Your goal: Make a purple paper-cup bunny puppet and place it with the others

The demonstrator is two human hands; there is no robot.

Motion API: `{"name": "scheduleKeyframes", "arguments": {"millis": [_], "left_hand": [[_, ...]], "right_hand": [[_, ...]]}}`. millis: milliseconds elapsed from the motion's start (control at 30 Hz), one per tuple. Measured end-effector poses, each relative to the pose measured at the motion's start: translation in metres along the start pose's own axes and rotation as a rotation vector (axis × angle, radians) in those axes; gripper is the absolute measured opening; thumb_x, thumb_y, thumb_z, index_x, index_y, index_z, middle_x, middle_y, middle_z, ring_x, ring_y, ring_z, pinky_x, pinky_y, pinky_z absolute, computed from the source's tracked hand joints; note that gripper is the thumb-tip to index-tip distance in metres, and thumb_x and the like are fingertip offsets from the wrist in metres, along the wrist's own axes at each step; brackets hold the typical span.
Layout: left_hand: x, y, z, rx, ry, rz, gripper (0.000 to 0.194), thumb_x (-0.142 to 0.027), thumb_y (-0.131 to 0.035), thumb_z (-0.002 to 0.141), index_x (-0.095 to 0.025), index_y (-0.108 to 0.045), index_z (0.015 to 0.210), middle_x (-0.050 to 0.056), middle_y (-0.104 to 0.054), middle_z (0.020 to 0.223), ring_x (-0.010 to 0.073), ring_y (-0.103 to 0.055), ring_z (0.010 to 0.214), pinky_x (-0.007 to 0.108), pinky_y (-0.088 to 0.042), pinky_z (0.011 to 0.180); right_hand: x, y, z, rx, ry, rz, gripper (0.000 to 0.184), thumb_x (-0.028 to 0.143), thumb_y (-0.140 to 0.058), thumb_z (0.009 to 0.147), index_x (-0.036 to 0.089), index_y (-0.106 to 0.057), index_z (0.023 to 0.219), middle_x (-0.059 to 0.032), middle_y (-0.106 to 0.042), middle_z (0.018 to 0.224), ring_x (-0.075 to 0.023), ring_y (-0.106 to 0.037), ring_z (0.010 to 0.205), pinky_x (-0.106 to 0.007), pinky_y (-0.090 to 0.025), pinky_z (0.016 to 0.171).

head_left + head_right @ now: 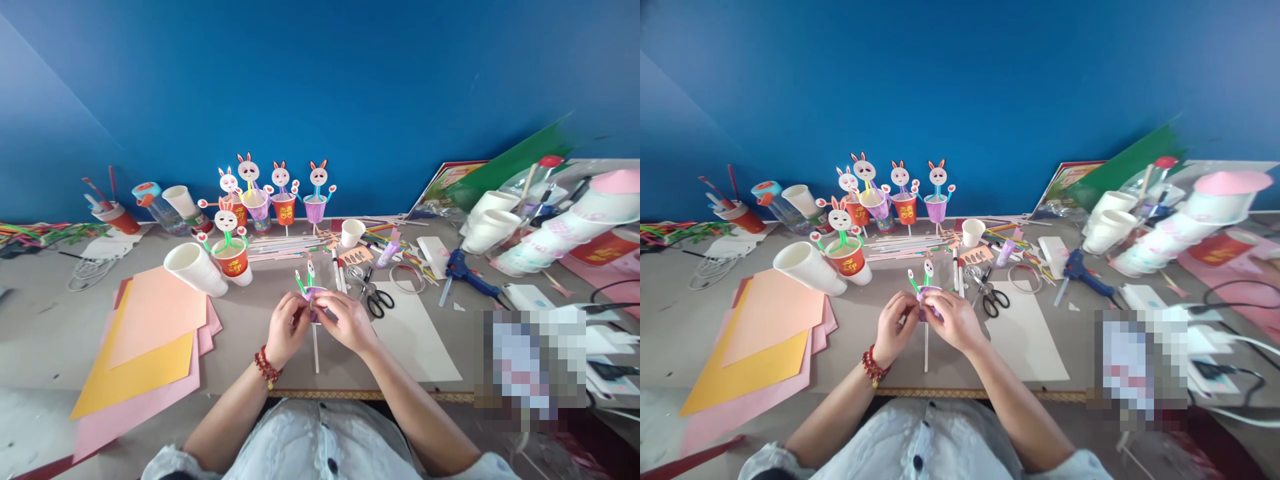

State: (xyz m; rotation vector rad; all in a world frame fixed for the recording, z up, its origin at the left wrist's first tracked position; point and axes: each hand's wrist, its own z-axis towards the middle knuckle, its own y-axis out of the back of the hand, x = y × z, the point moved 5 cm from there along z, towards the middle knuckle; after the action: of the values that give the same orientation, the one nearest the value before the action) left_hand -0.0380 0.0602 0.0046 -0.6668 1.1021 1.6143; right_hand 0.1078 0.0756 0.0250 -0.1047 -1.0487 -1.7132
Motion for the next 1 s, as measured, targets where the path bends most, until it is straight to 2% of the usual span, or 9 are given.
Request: {"name": "scheduleKeyframes", "arguments": {"millis": [200, 467, 700, 1000], "left_hand": [[0.0018, 0.0018, 0.0004, -0.023, -0.019, -0.019, 0.012, -0.013, -0.051, 0.091, -0.020, -0.060, 0.086, 0.002, -0.057, 0.082, 0.0134, -0.053, 0.069, 0.024, -0.043, 0.060], [-0.0036, 0.0004, 0.0000, -0.012, -0.049, -0.055, 0.012, -0.012, -0.051, 0.091, -0.019, -0.058, 0.085, 0.001, -0.056, 0.081, 0.0126, -0.053, 0.068, 0.024, -0.044, 0.060], [0.0009, 0.0024, 0.0001, -0.035, -0.026, -0.039, 0.013, -0.013, -0.050, 0.091, -0.019, -0.058, 0.082, 0.001, -0.056, 0.079, 0.0130, -0.052, 0.068, 0.024, -0.043, 0.060], [-0.0024, 0.0027, 0.0007, -0.017, -0.060, -0.027, 0.013, -0.013, -0.050, 0.092, -0.019, -0.059, 0.085, 0.002, -0.057, 0.081, 0.0137, -0.053, 0.070, 0.025, -0.044, 0.061]], "right_hand": [[0.0021, 0.0014, 0.0017, -0.001, 0.030, 0.035, 0.017, 0.010, -0.053, 0.093, 0.024, -0.061, 0.100, -0.0088, -0.073, 0.107, -0.0225, -0.069, 0.102, -0.038, -0.057, 0.087], [0.0052, -0.0001, 0.0033, -0.050, 0.036, 0.037, 0.014, 0.010, -0.056, 0.092, 0.024, -0.059, 0.093, -0.0078, -0.073, 0.100, -0.0230, -0.069, 0.099, -0.037, -0.057, 0.084], [0.0040, 0.0005, 0.0033, 0.010, 0.040, 0.041, 0.013, 0.011, -0.059, 0.092, 0.024, -0.061, 0.096, -0.0076, -0.072, 0.106, -0.0227, -0.067, 0.102, -0.037, -0.055, 0.085], [-0.0002, 0.0012, 0.0025, 0.005, 0.022, 0.064, 0.013, 0.012, -0.061, 0.091, 0.024, -0.061, 0.097, -0.0076, -0.073, 0.106, -0.0225, -0.068, 0.101, -0.039, -0.055, 0.089]]}}
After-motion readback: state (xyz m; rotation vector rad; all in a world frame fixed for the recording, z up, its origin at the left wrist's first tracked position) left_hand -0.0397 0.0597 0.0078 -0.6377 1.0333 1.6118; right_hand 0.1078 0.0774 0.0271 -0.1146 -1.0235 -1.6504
